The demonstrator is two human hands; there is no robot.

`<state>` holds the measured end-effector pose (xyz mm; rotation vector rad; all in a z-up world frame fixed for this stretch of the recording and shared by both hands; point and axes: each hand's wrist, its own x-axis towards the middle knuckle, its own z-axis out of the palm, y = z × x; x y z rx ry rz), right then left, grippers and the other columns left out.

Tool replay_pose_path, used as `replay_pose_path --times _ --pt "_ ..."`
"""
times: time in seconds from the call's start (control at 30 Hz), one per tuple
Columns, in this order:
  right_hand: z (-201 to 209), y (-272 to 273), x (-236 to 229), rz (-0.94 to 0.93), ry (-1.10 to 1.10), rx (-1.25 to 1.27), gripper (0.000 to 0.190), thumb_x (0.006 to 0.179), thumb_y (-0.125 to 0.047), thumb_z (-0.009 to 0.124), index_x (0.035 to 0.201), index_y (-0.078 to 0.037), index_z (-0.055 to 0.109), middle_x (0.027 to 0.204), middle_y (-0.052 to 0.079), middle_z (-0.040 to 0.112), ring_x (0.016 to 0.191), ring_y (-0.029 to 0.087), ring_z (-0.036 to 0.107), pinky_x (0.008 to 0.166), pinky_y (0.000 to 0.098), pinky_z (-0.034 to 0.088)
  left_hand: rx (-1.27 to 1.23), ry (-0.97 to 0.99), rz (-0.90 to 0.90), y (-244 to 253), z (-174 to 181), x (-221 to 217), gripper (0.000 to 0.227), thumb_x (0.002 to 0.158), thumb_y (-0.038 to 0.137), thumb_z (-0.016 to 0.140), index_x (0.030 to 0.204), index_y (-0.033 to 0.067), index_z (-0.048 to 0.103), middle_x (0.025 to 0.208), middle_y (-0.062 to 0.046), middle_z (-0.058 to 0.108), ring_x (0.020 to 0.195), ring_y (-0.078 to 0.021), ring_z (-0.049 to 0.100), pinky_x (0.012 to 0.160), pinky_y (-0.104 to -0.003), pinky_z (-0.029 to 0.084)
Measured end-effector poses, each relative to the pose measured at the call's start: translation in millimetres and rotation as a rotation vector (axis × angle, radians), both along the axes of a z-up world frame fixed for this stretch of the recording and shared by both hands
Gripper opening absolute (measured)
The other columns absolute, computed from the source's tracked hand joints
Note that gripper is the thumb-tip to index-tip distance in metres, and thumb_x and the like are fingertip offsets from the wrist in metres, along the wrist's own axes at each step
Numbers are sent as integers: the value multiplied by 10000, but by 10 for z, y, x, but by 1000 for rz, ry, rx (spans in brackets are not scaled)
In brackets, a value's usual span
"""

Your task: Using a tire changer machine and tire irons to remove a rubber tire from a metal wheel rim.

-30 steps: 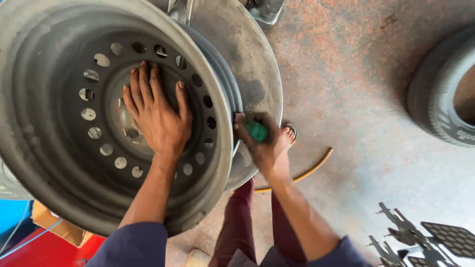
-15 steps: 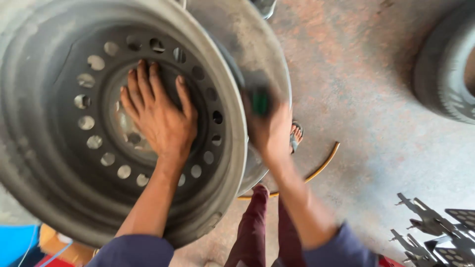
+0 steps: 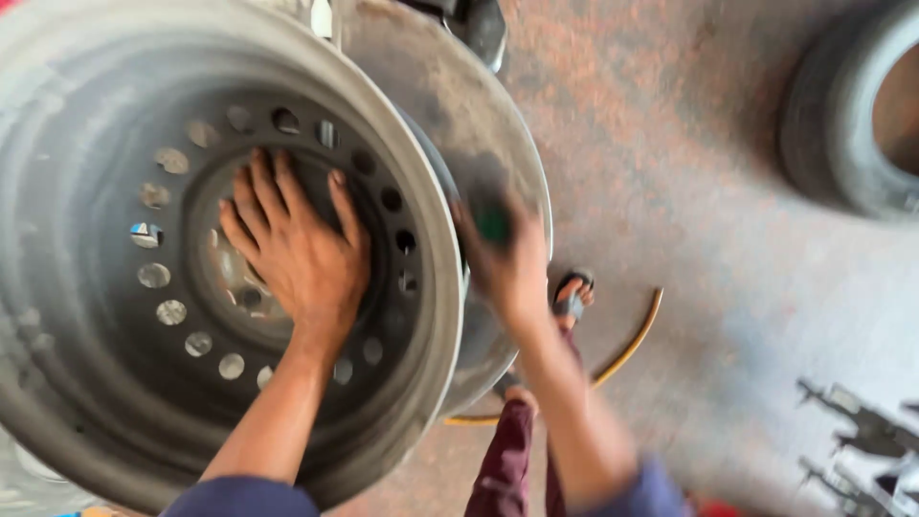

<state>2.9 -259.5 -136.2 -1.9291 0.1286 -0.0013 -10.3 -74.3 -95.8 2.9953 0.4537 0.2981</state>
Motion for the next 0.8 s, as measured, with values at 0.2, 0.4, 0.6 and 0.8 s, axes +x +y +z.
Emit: replay_pose_path --times 0.2,0.4,0.6,0.8 --pt "-478 95 -603 -123 -138 -353 509 869 -303 848 1218 19 664 1199 223 714 1112 430 628 991 530 479 5 1 9 50 -32 -22 570 1144 400 496 1476 -63 525 1539 -250 491 1461 -424 371 1226 -576 183" --pt "-449 234 -768 -312 5 -419 558 890 -305 821 1305 17 637 1343 251 654 1315 481 559 1156 618 289 18 26 -7 11 -80 -34 580 1166 417 456 1489 -61 514 1556 -246 469 1475 -420 351 1232 -576 176" --pt "-698 282 -1098 -293 -72 -294 572 1005 -347 643 1442 15 568 1427 248 618 1354 421 540 1234 540 332 42 -1 -4 24 -97 101 585 1149 415 469 1472 -71 511 1532 -260 477 1449 -423 369 1210 -585 192" --pt "-744 487 -1101 -206 411 -522 505 1008 -461 544 1287 -61 680 1394 89 687 1416 370 476 1143 557 243 39 11 11 54 -8 -41 570 1147 410 478 1468 -59 513 1530 -250 487 1444 -413 380 1208 -584 199"
